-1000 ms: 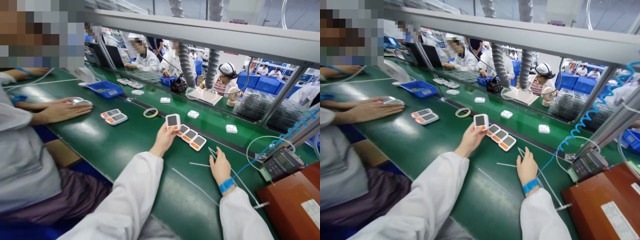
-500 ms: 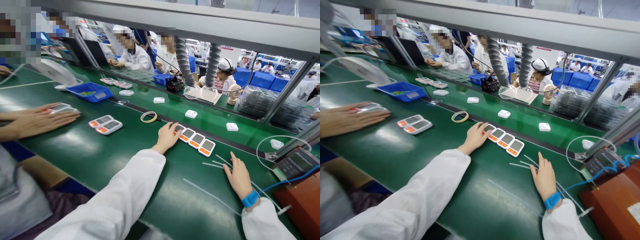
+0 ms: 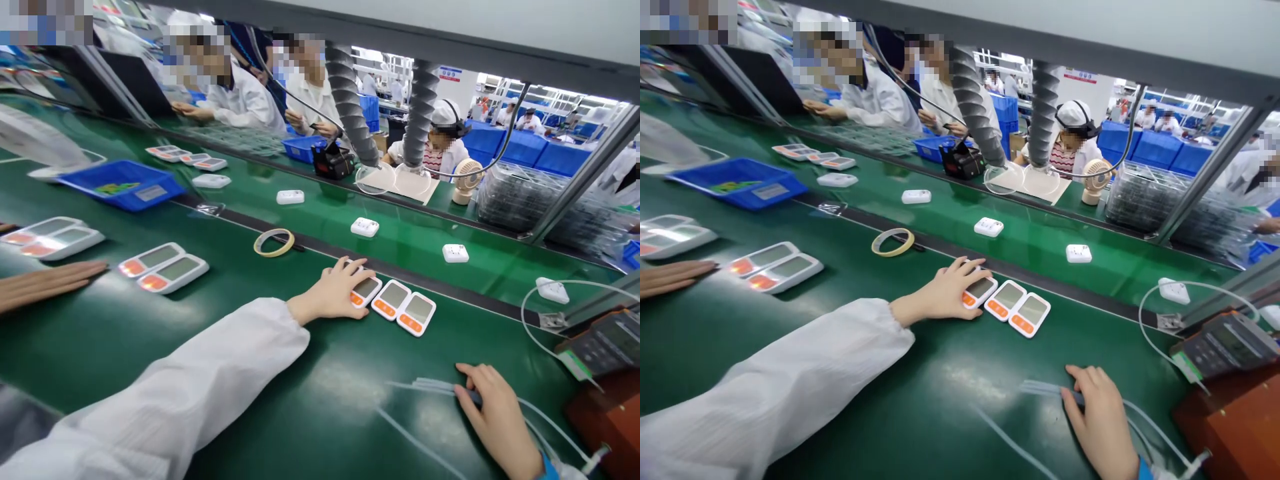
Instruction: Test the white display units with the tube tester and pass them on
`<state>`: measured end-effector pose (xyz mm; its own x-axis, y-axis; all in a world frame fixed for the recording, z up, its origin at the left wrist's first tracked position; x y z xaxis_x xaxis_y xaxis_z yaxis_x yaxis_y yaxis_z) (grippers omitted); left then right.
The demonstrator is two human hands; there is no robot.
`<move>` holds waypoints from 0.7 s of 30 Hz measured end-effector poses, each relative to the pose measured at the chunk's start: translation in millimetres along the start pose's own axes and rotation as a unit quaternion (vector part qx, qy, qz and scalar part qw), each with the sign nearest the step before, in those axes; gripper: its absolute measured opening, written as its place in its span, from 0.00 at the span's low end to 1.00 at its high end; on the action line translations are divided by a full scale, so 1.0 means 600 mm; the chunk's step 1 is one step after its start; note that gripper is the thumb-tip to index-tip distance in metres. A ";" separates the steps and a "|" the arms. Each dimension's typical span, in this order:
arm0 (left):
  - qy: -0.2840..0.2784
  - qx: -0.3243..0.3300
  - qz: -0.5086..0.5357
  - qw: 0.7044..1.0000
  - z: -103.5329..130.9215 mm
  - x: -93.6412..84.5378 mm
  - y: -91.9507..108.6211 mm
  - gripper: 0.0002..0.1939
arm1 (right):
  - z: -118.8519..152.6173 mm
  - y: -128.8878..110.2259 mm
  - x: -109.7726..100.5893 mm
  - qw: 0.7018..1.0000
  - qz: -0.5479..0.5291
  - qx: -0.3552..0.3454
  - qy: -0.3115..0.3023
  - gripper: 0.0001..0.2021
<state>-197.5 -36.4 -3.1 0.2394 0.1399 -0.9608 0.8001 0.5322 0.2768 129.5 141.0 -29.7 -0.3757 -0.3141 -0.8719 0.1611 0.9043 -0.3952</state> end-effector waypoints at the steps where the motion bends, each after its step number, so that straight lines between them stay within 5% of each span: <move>1: 0.010 -0.012 0.004 1.000 -0.002 -0.006 -0.007 0.42 | -0.002 -0.001 0.000 1.000 -0.001 0.000 0.003 0.12; 4: 0.056 -0.042 0.014 0.997 -0.037 -0.036 -0.021 0.41 | -0.005 -0.003 0.001 1.000 -0.004 -0.006 0.015 0.11; 8: 0.108 -0.030 -0.012 0.994 -0.147 -0.061 -0.001 0.42 | -0.005 0.000 0.006 1.000 0.003 -0.030 0.005 0.11; 11: 0.078 -0.019 -0.020 0.997 -0.251 -0.041 0.020 0.44 | -0.003 0.008 0.016 0.999 0.000 -0.046 -0.012 0.12; 15: 0.023 -0.041 -0.016 0.999 -0.350 -0.002 0.008 0.46 | 0.006 0.015 0.030 0.999 0.001 -0.053 -0.009 0.13; 18: 0.013 -0.050 -0.017 0.999 -0.350 0.008 -0.005 0.50 | 0.014 0.015 0.040 1.000 0.001 -0.020 0.005 0.12; 21: 0.059 -0.067 0.024 0.996 -0.262 0.012 0.019 0.48 | 0.018 0.015 0.039 1.000 0.002 0.016 0.017 0.12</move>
<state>-273.1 102.3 -9.2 0.2032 0.2614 -0.9436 0.7073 0.6272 0.3260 132.0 138.5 -57.0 -0.4048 -0.2994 -0.8640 0.1921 0.8959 -0.4005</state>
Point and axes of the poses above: each hand's wrist, its own z-axis away from the middle knuckle, its own x-axis out of the palm, y = z × x, the point moved 6 cm from there along -z, towards the middle knuckle, and after that the axes turned 2 degrees about z, right-handed, at the moved point
